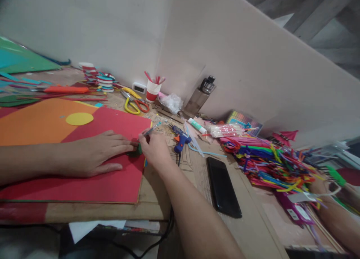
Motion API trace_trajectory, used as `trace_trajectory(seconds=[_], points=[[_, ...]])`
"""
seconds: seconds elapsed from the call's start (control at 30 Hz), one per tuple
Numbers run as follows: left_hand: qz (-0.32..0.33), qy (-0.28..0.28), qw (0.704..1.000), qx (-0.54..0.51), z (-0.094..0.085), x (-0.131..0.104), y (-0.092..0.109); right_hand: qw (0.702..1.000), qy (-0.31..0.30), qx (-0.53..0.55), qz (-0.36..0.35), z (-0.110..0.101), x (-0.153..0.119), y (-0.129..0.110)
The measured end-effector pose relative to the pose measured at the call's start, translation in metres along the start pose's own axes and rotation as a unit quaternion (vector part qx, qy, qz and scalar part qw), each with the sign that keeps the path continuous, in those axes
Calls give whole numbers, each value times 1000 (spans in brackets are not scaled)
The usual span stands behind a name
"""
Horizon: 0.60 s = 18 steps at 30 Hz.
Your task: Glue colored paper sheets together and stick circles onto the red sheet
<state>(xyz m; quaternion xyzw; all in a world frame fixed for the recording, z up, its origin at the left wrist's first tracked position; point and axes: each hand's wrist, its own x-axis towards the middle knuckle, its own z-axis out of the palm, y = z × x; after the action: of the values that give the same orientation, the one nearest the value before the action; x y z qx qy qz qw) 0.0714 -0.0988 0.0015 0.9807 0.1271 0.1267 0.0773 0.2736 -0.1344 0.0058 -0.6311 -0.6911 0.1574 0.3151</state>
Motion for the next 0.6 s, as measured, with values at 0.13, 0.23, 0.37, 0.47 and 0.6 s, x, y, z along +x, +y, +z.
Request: trace_trajectory(seconds=[0.13,0.23,0.37,0.47,0.6], points=[[8,3,1000,-1,1,-1,0,1000,-5,-7,0,-1,0,-2],[8,2,1000,3,2,0,-1,1000,-5,-8,0,0,0,-2],[7,1,1000,6,2,0,0,1000,-4,-2,1,1,0,0],[13,1,1000,4,2,0,0,1000,6,6,1,1,0,2],[10,-14,1000,12,2,0,0,1000,24,7,17,-1,0,5]])
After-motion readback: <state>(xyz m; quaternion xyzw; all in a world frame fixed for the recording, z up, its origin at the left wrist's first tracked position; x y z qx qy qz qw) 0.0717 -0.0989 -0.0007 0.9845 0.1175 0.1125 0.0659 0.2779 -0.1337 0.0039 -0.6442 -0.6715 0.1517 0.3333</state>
